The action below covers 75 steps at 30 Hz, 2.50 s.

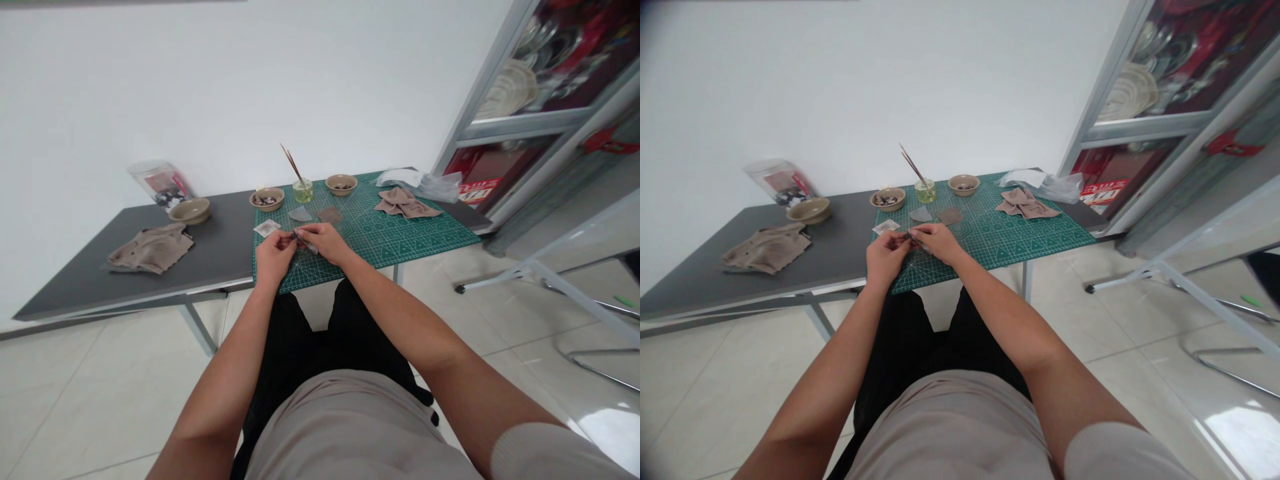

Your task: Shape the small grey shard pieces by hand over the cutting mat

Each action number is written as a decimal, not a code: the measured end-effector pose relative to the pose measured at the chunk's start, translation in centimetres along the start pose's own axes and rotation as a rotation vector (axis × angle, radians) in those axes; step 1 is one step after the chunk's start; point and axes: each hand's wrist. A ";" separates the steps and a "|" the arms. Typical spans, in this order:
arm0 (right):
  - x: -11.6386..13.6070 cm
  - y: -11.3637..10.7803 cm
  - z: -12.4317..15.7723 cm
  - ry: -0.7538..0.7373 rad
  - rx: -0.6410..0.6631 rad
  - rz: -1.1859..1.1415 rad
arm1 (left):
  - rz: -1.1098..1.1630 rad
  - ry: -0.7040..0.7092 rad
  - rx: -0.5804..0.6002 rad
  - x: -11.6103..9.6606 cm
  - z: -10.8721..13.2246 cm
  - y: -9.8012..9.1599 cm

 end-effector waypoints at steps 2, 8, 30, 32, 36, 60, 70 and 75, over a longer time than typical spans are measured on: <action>0.3 0.0 0.1 0.023 0.012 0.011 | -0.003 -0.002 0.011 -0.1 0.0 -0.1; 0.4 -0.2 0.1 0.037 0.040 0.013 | -0.137 0.023 0.003 -0.7 0.1 -0.3; 1.5 0.2 0.0 0.117 -0.002 -0.014 | -0.221 0.027 0.042 -1.4 0.5 -0.4; 1.6 0.2 0.0 0.113 0.006 -0.010 | -0.211 0.025 0.037 -1.4 0.4 -0.4; 1.9 0.2 0.1 0.105 0.056 -0.059 | -0.117 -0.041 0.033 -1.4 0.2 -0.6; 0.6 0.0 0.0 0.045 0.021 0.023 | -0.097 -0.010 0.052 -0.8 -0.1 -0.5; 0.7 0.0 0.2 0.036 0.033 0.108 | -0.100 -0.018 0.037 -0.6 -0.3 -0.5; 0.7 -0.1 0.2 0.044 0.078 0.041 | -0.051 -0.033 0.036 -0.4 -0.5 -0.5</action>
Point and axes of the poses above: each hand's wrist, its own z-axis away from the middle knuckle, its own y-axis out of the palm, x = y × z, and after that the axes turned 13 degrees about -y, right-handed
